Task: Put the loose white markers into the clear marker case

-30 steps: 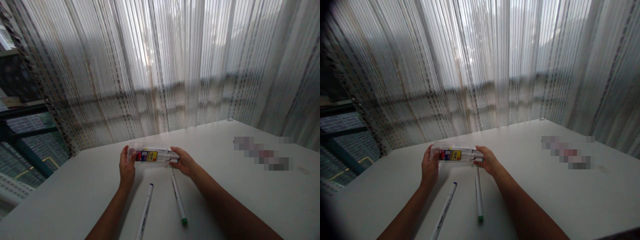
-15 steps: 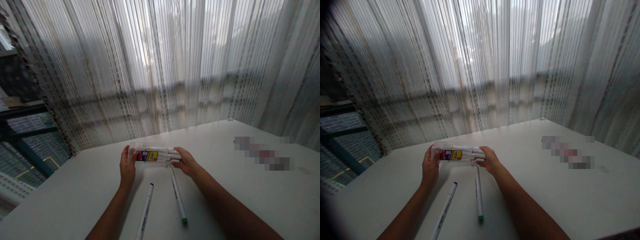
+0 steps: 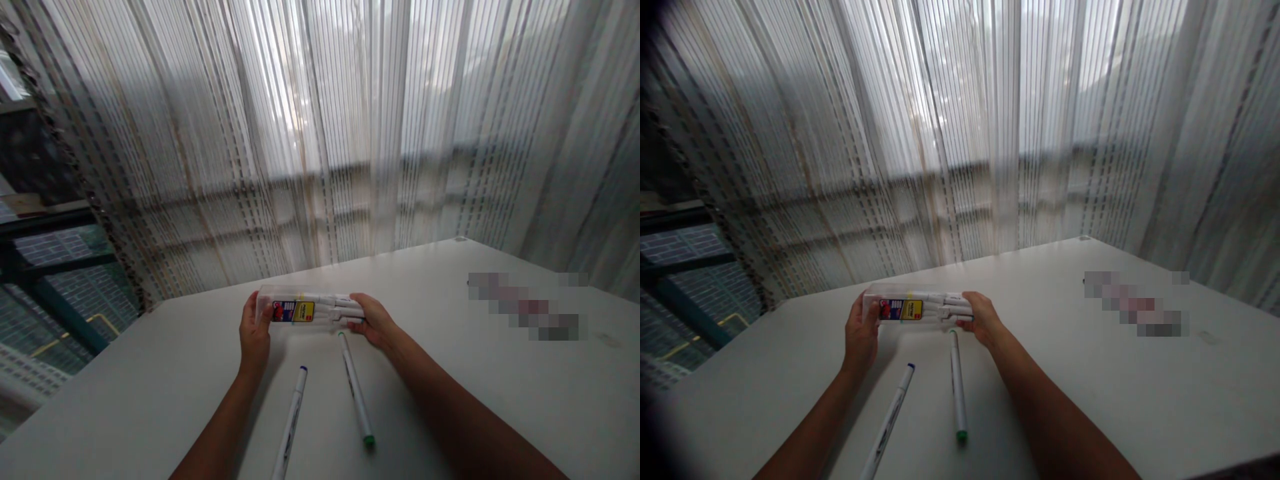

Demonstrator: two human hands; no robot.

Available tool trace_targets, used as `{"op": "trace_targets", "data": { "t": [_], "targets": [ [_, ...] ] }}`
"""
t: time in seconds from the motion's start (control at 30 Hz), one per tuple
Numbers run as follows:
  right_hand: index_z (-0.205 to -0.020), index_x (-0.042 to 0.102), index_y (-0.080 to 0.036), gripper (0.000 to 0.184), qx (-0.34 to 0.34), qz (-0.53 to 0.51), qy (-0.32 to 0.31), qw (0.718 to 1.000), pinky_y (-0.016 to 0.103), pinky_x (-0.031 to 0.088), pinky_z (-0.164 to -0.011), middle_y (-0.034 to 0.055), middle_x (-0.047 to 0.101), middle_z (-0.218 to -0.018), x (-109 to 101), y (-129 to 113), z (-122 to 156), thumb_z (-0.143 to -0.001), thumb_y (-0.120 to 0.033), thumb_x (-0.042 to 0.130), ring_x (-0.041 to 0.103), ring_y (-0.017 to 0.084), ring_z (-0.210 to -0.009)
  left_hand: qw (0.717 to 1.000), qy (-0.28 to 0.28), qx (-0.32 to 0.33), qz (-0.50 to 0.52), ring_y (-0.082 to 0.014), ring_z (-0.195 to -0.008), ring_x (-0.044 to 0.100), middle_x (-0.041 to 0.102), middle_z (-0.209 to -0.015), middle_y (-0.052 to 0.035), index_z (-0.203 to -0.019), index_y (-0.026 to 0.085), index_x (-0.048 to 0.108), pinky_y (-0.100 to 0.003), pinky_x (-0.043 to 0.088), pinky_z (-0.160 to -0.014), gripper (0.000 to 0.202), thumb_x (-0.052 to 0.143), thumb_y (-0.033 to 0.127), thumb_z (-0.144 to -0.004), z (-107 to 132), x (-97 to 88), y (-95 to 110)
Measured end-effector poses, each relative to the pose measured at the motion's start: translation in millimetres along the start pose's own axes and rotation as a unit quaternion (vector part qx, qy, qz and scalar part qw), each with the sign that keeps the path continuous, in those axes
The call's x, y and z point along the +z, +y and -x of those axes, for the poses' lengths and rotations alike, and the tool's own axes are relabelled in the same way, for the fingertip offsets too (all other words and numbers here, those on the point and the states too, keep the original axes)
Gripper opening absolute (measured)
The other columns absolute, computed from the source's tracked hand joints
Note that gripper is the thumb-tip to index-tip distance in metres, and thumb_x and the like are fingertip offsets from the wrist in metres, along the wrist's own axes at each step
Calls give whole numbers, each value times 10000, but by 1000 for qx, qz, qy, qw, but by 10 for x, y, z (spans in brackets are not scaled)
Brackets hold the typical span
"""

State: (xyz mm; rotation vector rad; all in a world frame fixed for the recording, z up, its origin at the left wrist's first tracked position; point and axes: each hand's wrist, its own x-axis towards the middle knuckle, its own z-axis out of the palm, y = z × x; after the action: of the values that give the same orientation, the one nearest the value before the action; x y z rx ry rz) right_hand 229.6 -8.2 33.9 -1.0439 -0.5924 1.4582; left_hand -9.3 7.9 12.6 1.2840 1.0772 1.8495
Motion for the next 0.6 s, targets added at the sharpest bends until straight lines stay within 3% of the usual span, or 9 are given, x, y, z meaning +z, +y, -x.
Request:
{"op": "trace_targets", "data": {
  "t": [0.17, 0.33, 0.6],
  "targets": [
    [-820, 575, -182, 40, -4, 8, 4, 1000, 205, 478, -403, -1, 602, -648, -7, -8, 1, -858, -180, 562, 556, 117, -492, 1000, -10, -13, 6, -252, -1035, 647, 657, -1162, -94, -1257, 189, 553, -387, 503, -946, 694, 718, 633, -750, -2, 6, -6],
    [-784, 567, -183, 67, -18, 17, 11, 1000, 196, 449, -381, -8, 591, -627, -3, -23, 17, -852, -181, 562, 546, 116, -479, 1000, -24, -19, 6, -249, -1048, 649, 678, -1148, -79, -1218, 192, 586, -362, 510, -925, 666, 717, 642, -744, 16, 23, 10],
    [-736, 548, -188, 120, -42, 23, 14, 999, 172, 411, -345, -26, 560, -601, 33, -75, 68, -837, -224, 603, 521, 98, -454, 994, -79, -66, 39, -279, -1004, 687, 718, -1099, -93, -1232, 176, 590, -400, 549, -875, 736, 738, 660, -698, 53, 72, 67]
  ]
}}
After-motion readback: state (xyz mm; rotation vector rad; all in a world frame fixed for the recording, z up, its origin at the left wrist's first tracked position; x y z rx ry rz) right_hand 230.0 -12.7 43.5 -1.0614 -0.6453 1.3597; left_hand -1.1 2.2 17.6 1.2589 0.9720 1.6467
